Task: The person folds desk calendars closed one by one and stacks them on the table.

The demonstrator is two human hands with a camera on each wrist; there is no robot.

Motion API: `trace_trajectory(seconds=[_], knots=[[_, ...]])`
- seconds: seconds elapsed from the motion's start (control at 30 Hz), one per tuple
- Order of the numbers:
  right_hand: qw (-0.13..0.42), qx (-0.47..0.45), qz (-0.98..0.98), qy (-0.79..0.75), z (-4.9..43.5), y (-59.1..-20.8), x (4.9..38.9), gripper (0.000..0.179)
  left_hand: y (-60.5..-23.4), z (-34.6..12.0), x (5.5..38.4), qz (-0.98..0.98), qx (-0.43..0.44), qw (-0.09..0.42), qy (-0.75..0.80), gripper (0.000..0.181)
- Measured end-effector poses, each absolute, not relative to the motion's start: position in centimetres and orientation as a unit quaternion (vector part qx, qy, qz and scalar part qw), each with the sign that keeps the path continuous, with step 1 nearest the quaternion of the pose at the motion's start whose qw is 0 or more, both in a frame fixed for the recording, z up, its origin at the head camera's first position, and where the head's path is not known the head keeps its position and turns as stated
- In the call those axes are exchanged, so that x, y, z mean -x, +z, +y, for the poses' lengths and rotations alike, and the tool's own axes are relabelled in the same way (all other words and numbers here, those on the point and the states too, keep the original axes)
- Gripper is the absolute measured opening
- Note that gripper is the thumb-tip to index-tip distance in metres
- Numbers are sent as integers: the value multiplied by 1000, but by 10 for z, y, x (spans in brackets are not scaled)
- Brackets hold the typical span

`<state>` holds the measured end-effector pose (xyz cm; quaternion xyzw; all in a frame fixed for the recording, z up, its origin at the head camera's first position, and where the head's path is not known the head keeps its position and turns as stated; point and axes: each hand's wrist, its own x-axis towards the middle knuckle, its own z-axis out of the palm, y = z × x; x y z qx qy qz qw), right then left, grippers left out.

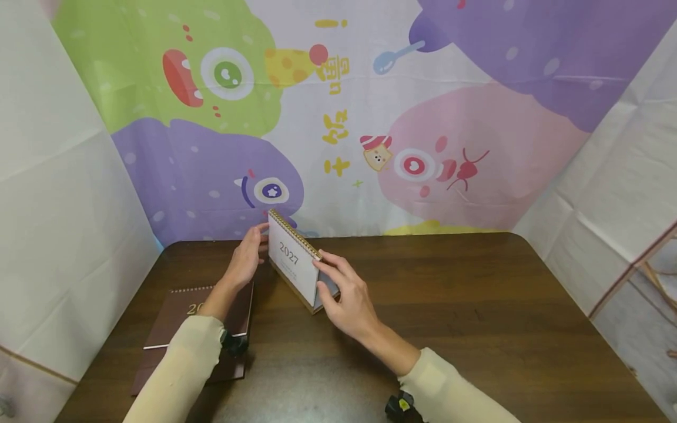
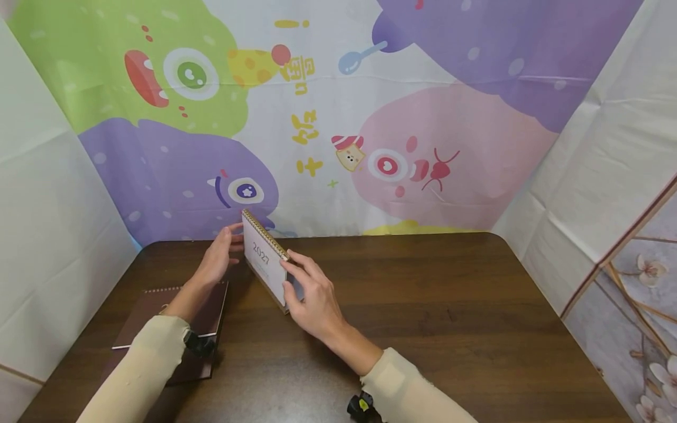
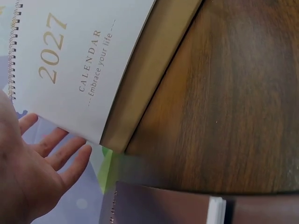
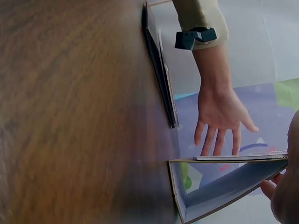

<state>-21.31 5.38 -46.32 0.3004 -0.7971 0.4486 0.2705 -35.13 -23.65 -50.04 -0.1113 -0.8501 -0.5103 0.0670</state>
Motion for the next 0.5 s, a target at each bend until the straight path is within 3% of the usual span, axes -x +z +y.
trace_trajectory(seconds=[0.27,0.5], knots=[[282,-282,-796,455,61,-462,222,42,-462,-221,319,-865,93,25,-492,72],[284,-267,-797,462,65,-462,226,40,-458,-220,311,-874,77,47,-478,71]])
